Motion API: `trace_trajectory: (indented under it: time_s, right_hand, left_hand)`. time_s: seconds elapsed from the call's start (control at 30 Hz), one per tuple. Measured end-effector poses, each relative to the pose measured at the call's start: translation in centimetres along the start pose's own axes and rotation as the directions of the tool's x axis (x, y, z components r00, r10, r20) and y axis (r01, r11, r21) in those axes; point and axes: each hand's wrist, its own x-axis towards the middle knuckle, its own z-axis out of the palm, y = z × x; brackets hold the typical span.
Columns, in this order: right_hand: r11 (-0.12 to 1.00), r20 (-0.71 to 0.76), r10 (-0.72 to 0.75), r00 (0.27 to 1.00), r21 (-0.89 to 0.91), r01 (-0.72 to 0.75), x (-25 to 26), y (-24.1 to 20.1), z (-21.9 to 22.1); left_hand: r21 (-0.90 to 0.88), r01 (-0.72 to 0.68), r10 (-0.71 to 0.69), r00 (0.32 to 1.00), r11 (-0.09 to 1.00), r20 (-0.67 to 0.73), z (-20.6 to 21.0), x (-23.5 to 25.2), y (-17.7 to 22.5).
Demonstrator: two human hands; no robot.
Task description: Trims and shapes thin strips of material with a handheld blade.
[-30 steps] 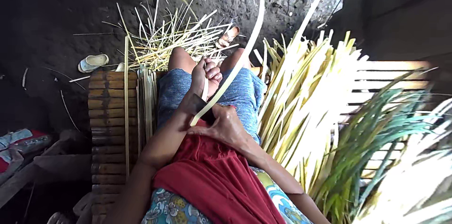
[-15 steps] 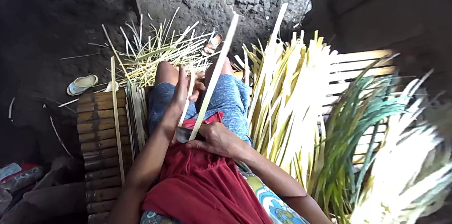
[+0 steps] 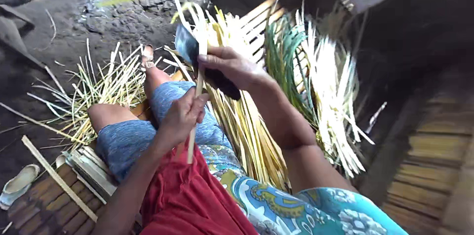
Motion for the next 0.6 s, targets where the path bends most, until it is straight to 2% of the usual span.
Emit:
trace_trajectory:
  time_s: [0.07, 0.13, 0.23, 0.3, 0.43, 0.53, 0.6]
  right_hand:
    - [0.998, -0.017, -0.059, 0.998, 0.011, 0.059, -0.8, -1.4, -1.6]
    - [0.995, -0.047, -0.082, 0.996, -0.062, 0.079, -2.3, -2.3, -3.6]
    - [0.977, -0.082, -0.039, 0.996, -0.212, 0.021, -6.6, -2.0, -7.8]
    - [0.963, -0.116, 0.05, 0.992, -0.26, -0.079, -10.6, 0.1, -10.1]
    - [0.923, -0.109, 0.362, 0.926, -0.093, -0.372, -19.2, 8.3, -9.9]
    - [0.784, -0.059, 0.62, 0.782, 0.048, -0.619, -24.1, 14.6, -6.3]
    - [0.678, 0.01, 0.733, 0.68, 0.068, -0.732, -25.5, 17.0, -4.2]
  left_hand:
    - [0.003, -0.078, 0.077, 0.993, 0.997, 0.086, 0.5, 1.7, -0.4]
    - [0.043, -0.099, 0.089, 0.976, 0.994, 0.197, 0.0, 2.4, -0.6]
    - [0.123, -0.035, 0.012, 0.984, 0.992, 0.18, -2.2, 1.7, -1.5]
    - [0.129, 0.058, -0.07, 0.994, 0.99, 0.088, -4.8, 0.6, -3.2]
    - [0.165, 0.278, -0.252, 0.954, 0.946, -0.162, -12.3, -3.0, -8.3]
    - [0.162, 0.381, -0.289, 0.864, 0.91, -0.412, -18.9, -6.9, -12.3]
    - [0.148, 0.491, -0.334, 0.755, 0.858, -0.564, -22.3, -9.8, -13.1]
